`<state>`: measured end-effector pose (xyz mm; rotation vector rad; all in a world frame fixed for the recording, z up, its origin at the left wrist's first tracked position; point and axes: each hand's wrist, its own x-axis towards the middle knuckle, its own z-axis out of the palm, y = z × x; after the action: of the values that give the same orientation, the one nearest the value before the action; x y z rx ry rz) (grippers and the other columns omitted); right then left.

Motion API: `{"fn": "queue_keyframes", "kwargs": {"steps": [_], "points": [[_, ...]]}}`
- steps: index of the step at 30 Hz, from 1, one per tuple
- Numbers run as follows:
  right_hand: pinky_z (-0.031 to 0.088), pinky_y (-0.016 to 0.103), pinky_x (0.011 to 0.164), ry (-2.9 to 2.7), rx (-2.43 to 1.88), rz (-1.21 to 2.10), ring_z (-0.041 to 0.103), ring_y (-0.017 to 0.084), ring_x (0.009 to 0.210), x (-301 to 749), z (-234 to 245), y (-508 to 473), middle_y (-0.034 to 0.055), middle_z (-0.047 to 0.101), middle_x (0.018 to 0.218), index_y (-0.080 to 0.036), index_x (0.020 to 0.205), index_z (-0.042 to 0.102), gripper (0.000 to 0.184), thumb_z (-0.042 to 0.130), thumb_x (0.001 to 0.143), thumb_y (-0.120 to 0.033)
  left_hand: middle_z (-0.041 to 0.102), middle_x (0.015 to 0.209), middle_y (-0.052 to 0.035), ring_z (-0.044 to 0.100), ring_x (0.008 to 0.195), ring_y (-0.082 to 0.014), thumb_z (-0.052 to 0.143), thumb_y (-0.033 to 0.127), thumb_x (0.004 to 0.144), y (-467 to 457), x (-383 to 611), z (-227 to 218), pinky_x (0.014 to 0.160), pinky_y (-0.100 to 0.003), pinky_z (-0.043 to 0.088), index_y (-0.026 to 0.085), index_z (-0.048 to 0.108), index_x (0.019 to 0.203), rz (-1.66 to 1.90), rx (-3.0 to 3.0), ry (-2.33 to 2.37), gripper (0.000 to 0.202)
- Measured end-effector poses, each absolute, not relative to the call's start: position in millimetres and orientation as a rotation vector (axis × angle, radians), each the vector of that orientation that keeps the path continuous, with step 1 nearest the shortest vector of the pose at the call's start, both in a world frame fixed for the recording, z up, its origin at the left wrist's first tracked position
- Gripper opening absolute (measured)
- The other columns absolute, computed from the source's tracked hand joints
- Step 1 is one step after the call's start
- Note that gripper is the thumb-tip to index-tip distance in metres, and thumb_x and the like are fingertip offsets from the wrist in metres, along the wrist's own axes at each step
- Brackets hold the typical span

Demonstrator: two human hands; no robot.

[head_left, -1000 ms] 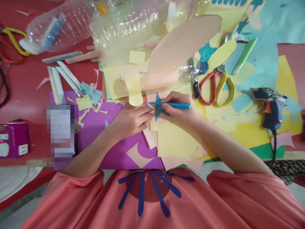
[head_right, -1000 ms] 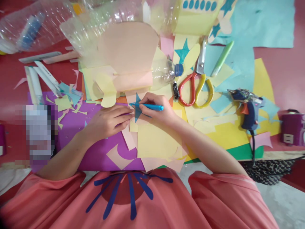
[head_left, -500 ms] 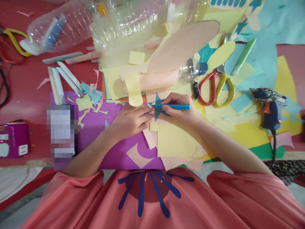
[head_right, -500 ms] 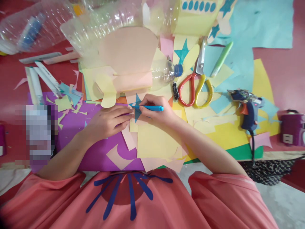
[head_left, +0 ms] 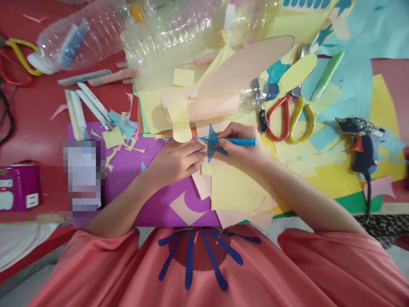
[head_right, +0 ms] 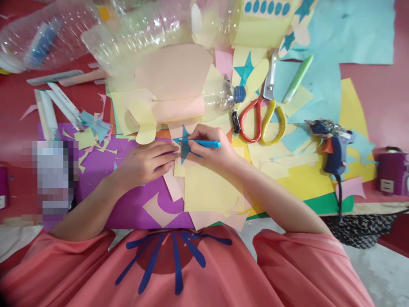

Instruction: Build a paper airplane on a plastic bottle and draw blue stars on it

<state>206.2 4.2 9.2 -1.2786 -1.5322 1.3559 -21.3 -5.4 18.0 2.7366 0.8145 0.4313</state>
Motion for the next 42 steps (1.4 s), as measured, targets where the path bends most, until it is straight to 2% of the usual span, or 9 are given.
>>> {"fn": "queue_keyframes", "kwargs": {"steps": [6,12,18,28,42], "points": [[0.036,0.025,0.053,-1.545,-1.281,1.406,0.046,0.009,0.056,207.6,7.6,3.4,-0.0018,0.055,0.060,-0.018,0.065,0.057,0.012,0.062,0.070,-0.027,0.074,0.115,-0.0098,0.070,0.108,-0.0250,0.041,0.023,0.102,-5.9,-21.1,17.7,0.084,-0.038,0.060,0.015,0.070,0.107,0.464,2.733,0.811,0.031],[0.035,0.024,0.051,-1.525,-1.292,1.348,0.046,0.009,0.055,206.2,7.7,4.2,-0.0018,0.056,0.060,-0.018,0.065,0.056,0.011,0.061,0.070,-0.027,0.073,0.115,-0.0090,0.069,0.110,-0.0228,0.039,0.023,0.103,-4.8,-22.3,16.4,0.088,-0.037,0.059,0.017,0.070,0.109,0.431,2.731,0.815,0.032],[0.039,0.025,0.054,-1.516,-1.283,1.284,0.049,0.010,0.057,205.8,7.6,4.1,-0.0022,0.057,0.061,-0.020,0.067,0.054,0.011,0.060,0.073,-0.027,0.074,0.113,-0.0088,0.070,0.106,-0.0228,0.039,0.023,0.103,-4.8,-21.6,18.9,0.085,-0.037,0.060,0.015,0.070,0.107,0.466,2.747,0.812,0.032],[0.034,0.024,0.051,-1.528,-1.288,1.395,0.042,0.008,0.054,207.4,8.4,4.2,-0.0033,0.051,0.056,-0.019,0.060,0.052,0.014,0.061,0.068,-0.027,0.074,0.114,-0.0087,0.069,0.109,-0.0236,0.040,0.023,0.103,-5.2,-21.2,16.1,0.085,-0.037,0.059,0.016,0.070,0.106,0.457,2.722,0.820,0.032],[0.038,0.024,0.052,-1.520,-1.307,1.253,0.047,0.009,0.053,205.1,8.5,2.6,-0.0040,0.055,0.057,-0.020,0.065,0.052,0.011,0.059,0.073,-0.024,0.074,0.114,-0.0082,0.070,0.108,-0.0217,0.039,0.024,0.103,-5.1,-20.9,18.0,0.085,-0.035,0.059,0.016,0.070,0.108,0.449,2.741,0.818,0.032]]}}
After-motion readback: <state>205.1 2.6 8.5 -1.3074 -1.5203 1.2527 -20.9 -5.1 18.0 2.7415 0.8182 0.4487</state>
